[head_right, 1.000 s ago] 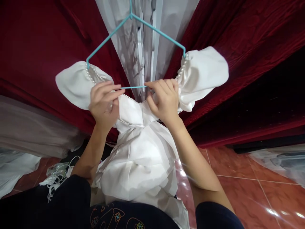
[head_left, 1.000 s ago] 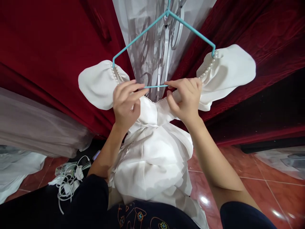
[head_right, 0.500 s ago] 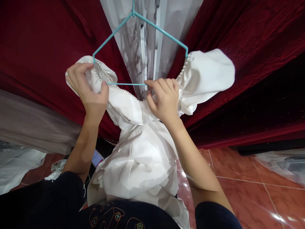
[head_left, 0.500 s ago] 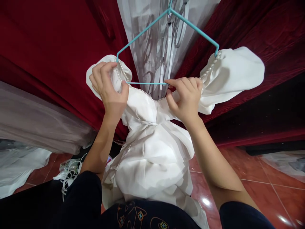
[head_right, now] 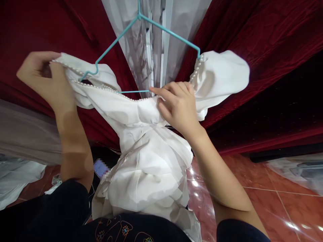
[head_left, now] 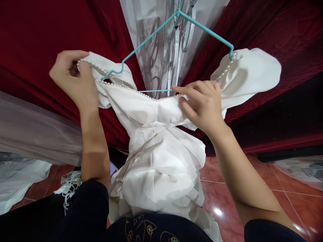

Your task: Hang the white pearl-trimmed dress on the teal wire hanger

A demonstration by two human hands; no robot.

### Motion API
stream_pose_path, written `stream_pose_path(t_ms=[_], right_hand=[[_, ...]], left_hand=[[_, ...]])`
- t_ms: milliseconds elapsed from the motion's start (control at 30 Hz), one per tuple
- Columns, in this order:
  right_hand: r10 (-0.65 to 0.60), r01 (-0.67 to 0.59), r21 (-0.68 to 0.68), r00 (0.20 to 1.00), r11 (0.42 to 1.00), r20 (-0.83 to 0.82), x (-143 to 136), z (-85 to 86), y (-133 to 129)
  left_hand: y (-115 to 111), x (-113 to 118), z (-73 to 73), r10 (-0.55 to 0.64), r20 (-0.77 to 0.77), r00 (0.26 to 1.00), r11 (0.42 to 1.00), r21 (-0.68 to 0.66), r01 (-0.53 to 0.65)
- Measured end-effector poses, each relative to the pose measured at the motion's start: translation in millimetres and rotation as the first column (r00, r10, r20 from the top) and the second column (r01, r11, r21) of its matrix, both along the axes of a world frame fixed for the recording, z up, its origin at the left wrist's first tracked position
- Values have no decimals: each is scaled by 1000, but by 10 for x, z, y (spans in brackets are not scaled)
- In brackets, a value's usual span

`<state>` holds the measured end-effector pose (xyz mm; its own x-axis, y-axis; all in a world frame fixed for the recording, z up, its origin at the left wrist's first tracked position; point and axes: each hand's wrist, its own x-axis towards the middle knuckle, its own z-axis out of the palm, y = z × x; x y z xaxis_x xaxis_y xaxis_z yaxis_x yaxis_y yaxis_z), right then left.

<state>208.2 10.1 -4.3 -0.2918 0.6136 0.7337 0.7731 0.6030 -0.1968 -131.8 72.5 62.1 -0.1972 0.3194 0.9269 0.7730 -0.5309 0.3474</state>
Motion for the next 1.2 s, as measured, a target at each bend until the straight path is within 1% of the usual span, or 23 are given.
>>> stream_pose_path(t_ms=[67, 167, 233, 267, 300, 367, 400, 467, 500, 533, 567, 633, 667, 700, 733, 800, 867, 900, 967, 1000, 1033, 1133, 1200], right_hand=[[-5, 5, -4, 1000, 1000, -6, -1, 2, -2], [6, -6, 20, 1000, 1000, -3, -27, -41, 8], [40, -40, 41, 999, 998, -8, -54, -78, 17], [58, -57, 44, 998, 997, -15, -67, -93, 23], [70, -69, 41, 997, 997, -23, -78, -103, 31], [69, -68, 26, 997, 997, -37, -93, -108, 53], [60, -59, 18, 997, 998, -41, -96, -105, 68], [45, -44, 11, 998, 999, -45, -96, -98, 99], [42, -42, 11, 998, 999, -47, -94, -97, 113], [43, -43, 15, 998, 999, -53, -91, -99, 122], [48, -47, 23, 997, 999, -61, -87, -105, 127], [68, -65, 47, 995, 997, -72, -75, -125, 120], [79, -75, 61, 995, 995, -68, -68, -136, 108], [88, -84, 77, 995, 994, -56, -58, -144, 93], [97, -92, 94, 995, 991, -40, -45, -147, 76], [113, -109, 129, 993, 986, -20, -6, -129, 45], [85, -69, 196, 994, 978, -76, 59, -76, 35], [47, -10, 254, 989, 967, -138, 102, -40, 45], [-42, 150, 372, 958, 916, -284, 204, 37, 101], [-65, 210, 413, 939, 886, -338, 258, 70, 146], [-70, 236, 432, 928, 871, -366, 309, 97, 199], [-74, 225, 376, 924, 899, -376, 431, 145, 372], [-125, 263, 314, 909, 912, -399, 492, 178, 478]], left_hand=[[23, -146, -51, 29, 105, 994, 998, -59, -23], [15, -318, -299, 11, 154, 988, 971, -239, 26], [-71, -356, -485, -52, 102, 993, 917, -390, 88], [-140, -342, -560, -97, 72, 993, 876, -467, 119], [-223, -303, -616, -143, 30, 989, 836, -532, 137], [-413, -157, -667, -263, -74, 962, 784, -598, 168], [-510, -60, -666, -345, -160, 925, 783, -593, 189], [-677, 149, -628, -521, -282, 806, 766, -572, 295], [-738, 245, -599, -560, -326, 762, 778, -522, 348], [-781, 328, -567, -565, -359, 743, 800, -457, 388], [-803, 393, -535, -527, -385, 758, 841, -366, 399], [-794, 473, -477, -375, -383, 844, 927, -180, 329], [-770, 492, -455, -304, -357, 883, 953, -128, 276], [-739, 502, -442, -256, -327, 910, 966, -116, 230], [-706, 509, -437, -235, -310, 921, 970, -137, 202], [-649, 524, -457, -246, -319, 915, 957, -226, 179], [-617, 555, -502, -248, -356, 901, 945, -293, 144], [-611, 575, -527, -239, -369, 898, 944, -306, 125], [-612, 618, -568, -221, -379, 898, 946, -309, 103], [-615, 635, -580, -220, -381, 898, 945, -310, 100], [-617, 648, -587, -222, -380, 898, 945, -310, 103], [-613, 650, -585, -225, -369, 902, 942, -318, 105], [-602, 623, -579, -223, -359, 906, 944, -311, 109]])
